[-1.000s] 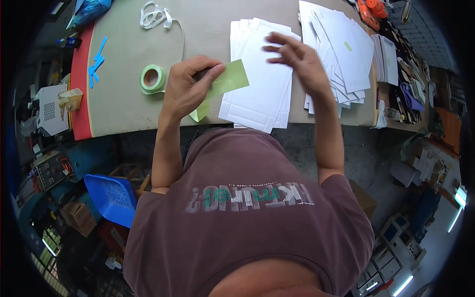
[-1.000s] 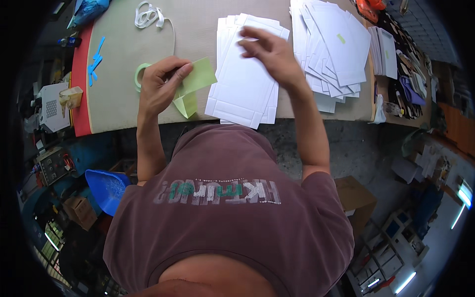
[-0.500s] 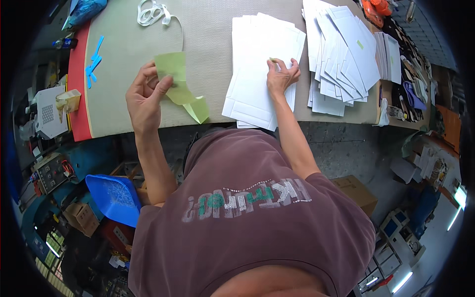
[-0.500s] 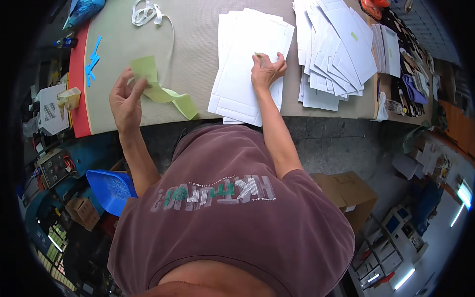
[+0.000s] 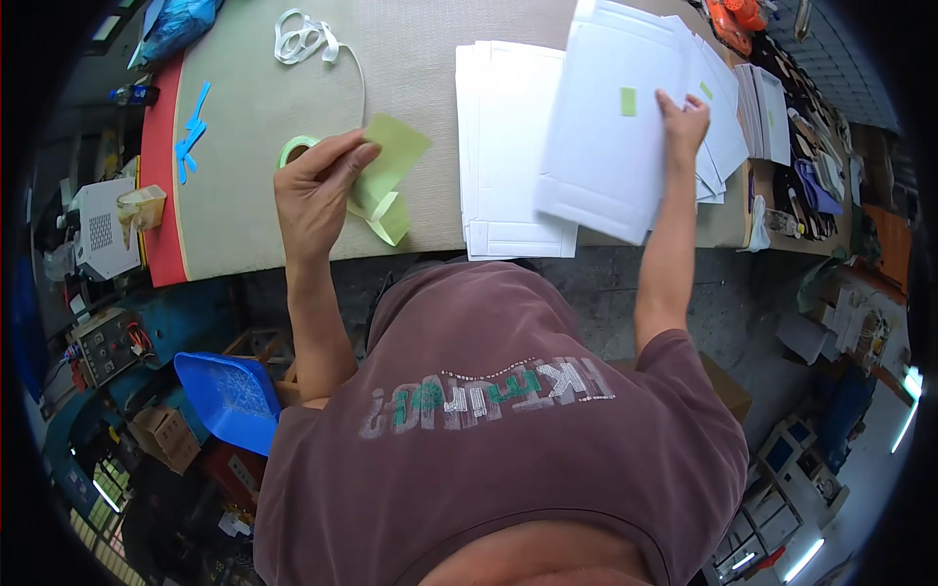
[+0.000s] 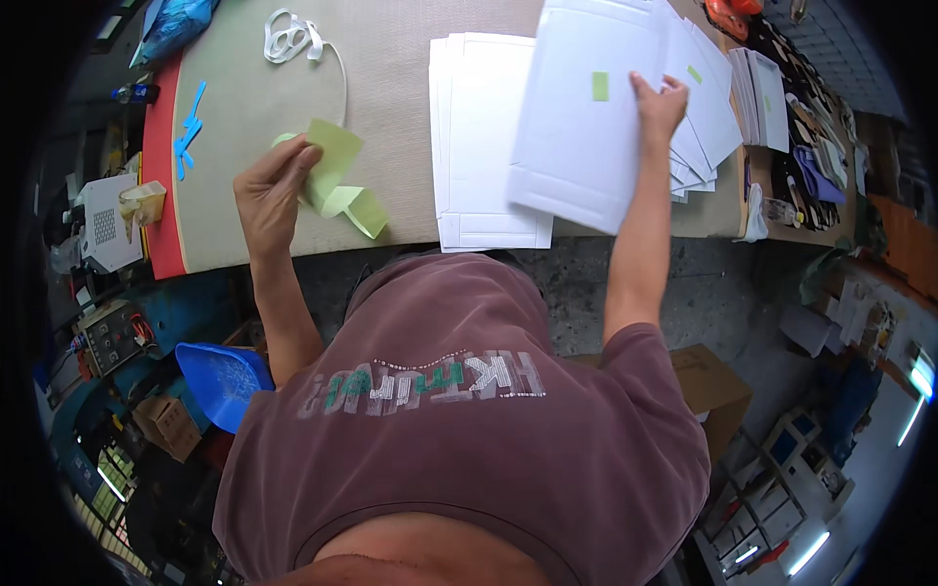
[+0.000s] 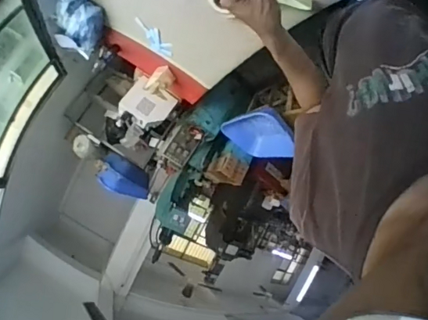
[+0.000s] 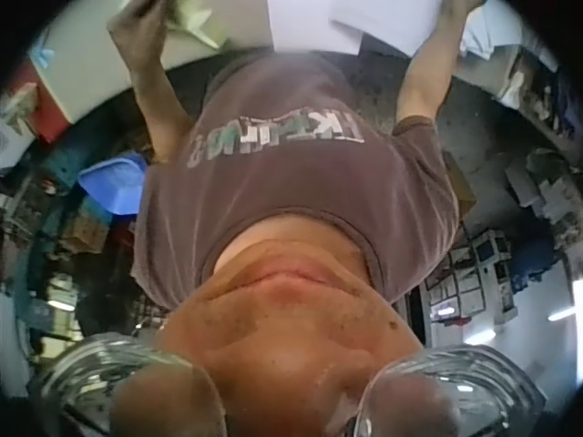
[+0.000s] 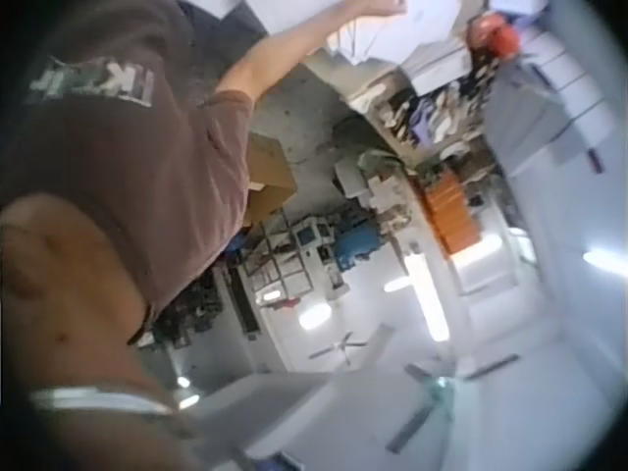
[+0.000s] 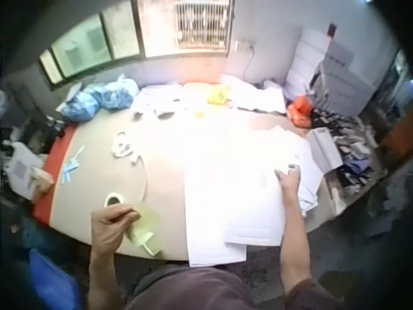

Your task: Applying masking tape and folding white shoe components at a workshop table.

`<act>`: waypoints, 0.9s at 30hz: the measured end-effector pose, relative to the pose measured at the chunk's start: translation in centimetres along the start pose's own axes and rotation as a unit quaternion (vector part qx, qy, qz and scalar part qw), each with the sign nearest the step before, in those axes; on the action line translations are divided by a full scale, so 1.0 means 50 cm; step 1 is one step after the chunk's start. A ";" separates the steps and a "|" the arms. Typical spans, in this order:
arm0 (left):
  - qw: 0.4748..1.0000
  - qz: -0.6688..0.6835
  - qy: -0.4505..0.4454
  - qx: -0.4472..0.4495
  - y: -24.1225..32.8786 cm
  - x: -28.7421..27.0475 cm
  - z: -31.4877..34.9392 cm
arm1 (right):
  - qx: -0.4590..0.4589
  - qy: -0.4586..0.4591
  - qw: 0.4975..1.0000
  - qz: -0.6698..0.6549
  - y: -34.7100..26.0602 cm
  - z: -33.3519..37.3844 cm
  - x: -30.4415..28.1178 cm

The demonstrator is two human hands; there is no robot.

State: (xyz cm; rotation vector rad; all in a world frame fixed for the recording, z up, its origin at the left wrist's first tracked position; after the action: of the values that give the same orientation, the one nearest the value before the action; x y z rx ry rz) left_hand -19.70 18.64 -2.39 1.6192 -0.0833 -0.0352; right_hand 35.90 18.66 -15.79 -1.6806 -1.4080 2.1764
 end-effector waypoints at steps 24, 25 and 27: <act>0.969 0.240 0.017 -0.056 -0.085 -0.031 0.023 | -0.034 -0.100 0.948 0.301 -0.064 0.313 0.297; 0.959 0.277 0.004 -0.054 -0.097 -0.033 0.019 | 0.050 -0.169 0.936 0.306 -0.036 0.303 0.300; 0.970 0.239 0.008 -0.040 -0.091 -0.027 0.016 | 0.036 -0.151 0.951 0.267 -0.051 0.291 0.276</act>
State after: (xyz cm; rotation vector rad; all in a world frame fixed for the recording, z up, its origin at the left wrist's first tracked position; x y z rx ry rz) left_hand -20.95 18.18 -7.03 1.4832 -0.4524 0.3416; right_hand 17.63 18.55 -24.42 -1.9420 -0.9758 2.8311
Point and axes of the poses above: each hand's wrist, its own z-axis away from the middle knuckle, its own x-axis out of the palm, y = z × x, the point moved 9 cm from there along -z, towards the middle knuckle, and after that the axes turned 12 degrees about z, right-handed, at the moved point
